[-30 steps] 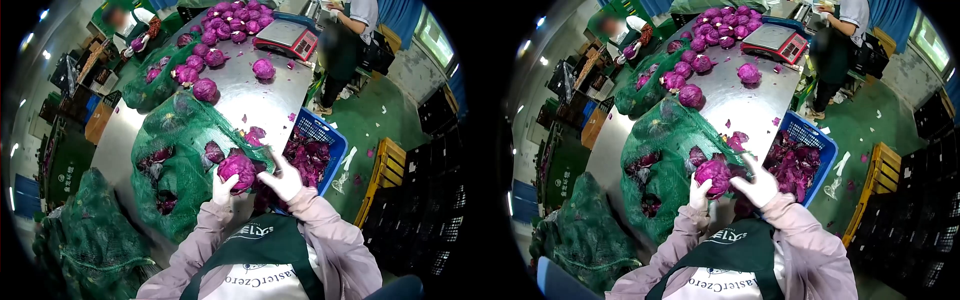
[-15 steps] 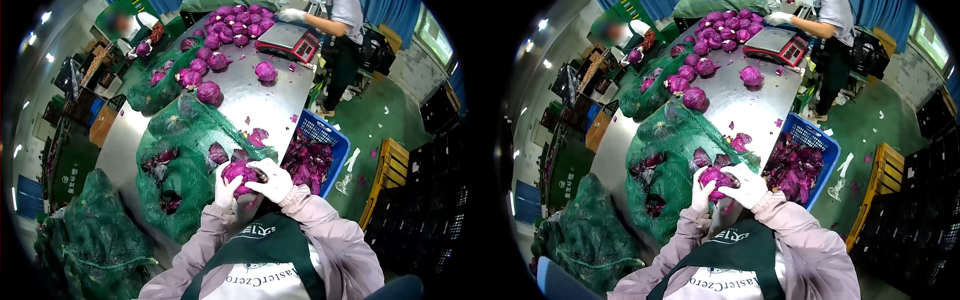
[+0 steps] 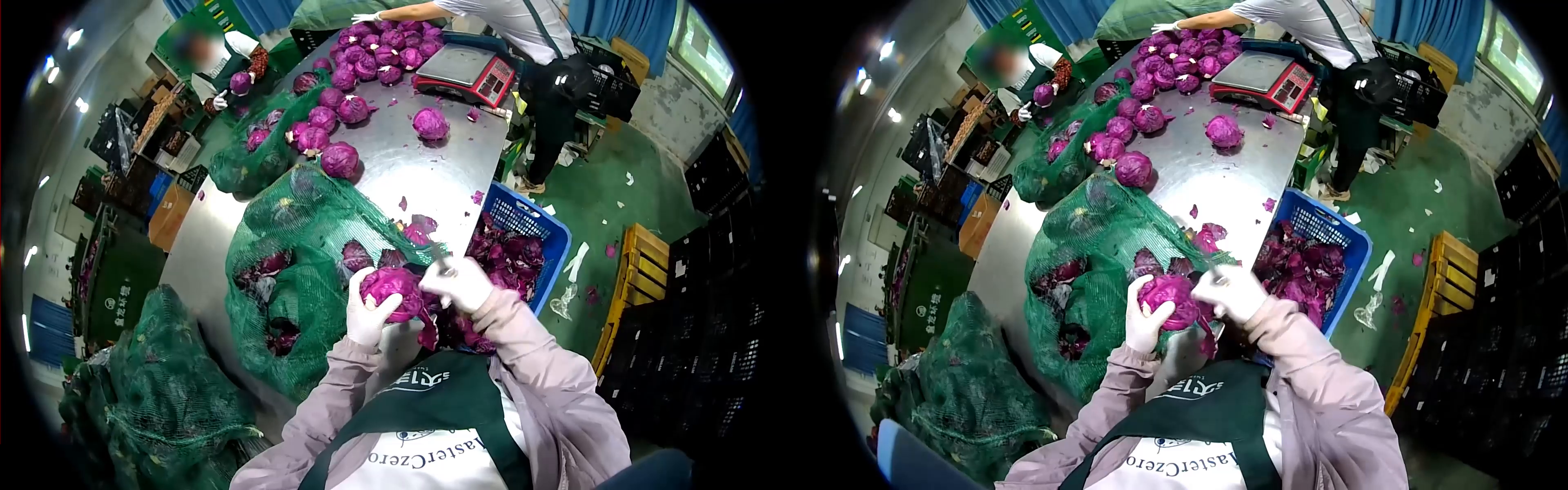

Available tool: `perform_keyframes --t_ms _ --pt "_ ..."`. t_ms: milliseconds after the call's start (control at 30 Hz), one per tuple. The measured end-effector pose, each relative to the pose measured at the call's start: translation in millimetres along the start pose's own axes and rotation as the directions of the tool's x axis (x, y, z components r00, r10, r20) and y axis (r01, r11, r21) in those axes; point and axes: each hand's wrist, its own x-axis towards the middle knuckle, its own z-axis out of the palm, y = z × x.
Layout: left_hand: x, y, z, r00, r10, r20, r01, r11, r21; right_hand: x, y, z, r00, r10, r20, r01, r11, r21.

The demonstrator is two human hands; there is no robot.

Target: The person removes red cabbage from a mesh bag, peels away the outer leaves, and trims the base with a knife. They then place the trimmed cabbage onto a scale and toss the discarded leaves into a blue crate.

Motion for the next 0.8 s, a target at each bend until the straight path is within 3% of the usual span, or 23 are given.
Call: perform_keyframes --t_ms 67,133,167,200,267,333,367,467,500,533,600,633,667,733,767,800 --pt "3 -8 -10 0.999 -0.013 -0.034 0.009 0.995 -0.101 15 19 -39 0.948 -0.009 -0.317 -0.034 0.991 -0.130" --pt "11 -32 -32 0.994 -0.086 -0.062 0.079 0.991 -0.111 12 32 -47 0.862 -0.173 -0.477 0.024 0.953 -0.302" --pt "11 -28 -30 0.992 -0.116 -0.052 0.106 0.980 -0.166 2 18 -31 0.866 -0.260 -0.427 0.150 0.950 -0.274" --pt "10 -26 -28 0.995 -0.088 -0.048 0.082 0.989 -0.126 -13 -7 -11 0.931 -0.207 -0.301 0.139 0.963 -0.232" --pt "12 -25 -19 0.999 -0.038 -0.025 0.037 0.998 -0.046 -25 -17 17 0.915 -0.392 -0.095 0.285 0.794 -0.537" --pt "12 -21 -13 0.999 -0.037 -0.035 0.036 0.999 -0.030 -23 -6 26 0.943 -0.333 -0.031 0.231 0.716 -0.659" --pt "13 -21 -14 0.999 -0.036 -0.037 0.035 0.999 -0.032 -22 -10 24 0.963 -0.268 -0.021 0.206 0.787 -0.582" --pt "12 -12 -17 0.991 -0.099 -0.088 0.093 0.993 -0.069 -13 12 7 0.956 -0.280 0.085 0.265 0.704 -0.659" --pt "13 -15 -21 0.988 -0.128 -0.086 0.116 0.984 -0.138 -7 24 6 0.907 -0.421 0.010 0.334 0.705 -0.626" --pt "14 -18 -24 0.984 -0.158 -0.082 0.138 0.969 -0.207 -1 31 2 0.929 -0.344 -0.134 0.173 0.727 -0.664" --pt "14 -18 -25 0.973 -0.223 -0.056 0.195 0.931 -0.309 8 31 -8 0.872 -0.417 -0.255 0.076 0.631 -0.772" --pt "15 -17 -24 0.970 -0.236 -0.053 0.205 0.919 -0.338 4 32 -10 0.912 -0.325 -0.249 0.140 0.820 -0.555" --pt "13 -17 -23 0.965 -0.256 -0.052 0.220 0.904 -0.365 -7 9 -1 0.953 -0.206 -0.221 0.067 0.858 -0.509" --pt "14 -20 -23 0.973 -0.207 -0.105 0.185 0.964 -0.191 -29 -24 24 0.933 -0.340 -0.116 0.214 0.785 -0.582" --pt "13 -15 -17 0.966 -0.232 -0.111 0.205 0.956 -0.209 -28 -16 27 0.927 -0.373 -0.040 0.239 0.671 -0.702" --pt "13 -9 -12 0.961 -0.253 -0.114 0.222 0.948 -0.227 -25 -5 32 0.924 -0.380 -0.049 0.237 0.667 -0.707"
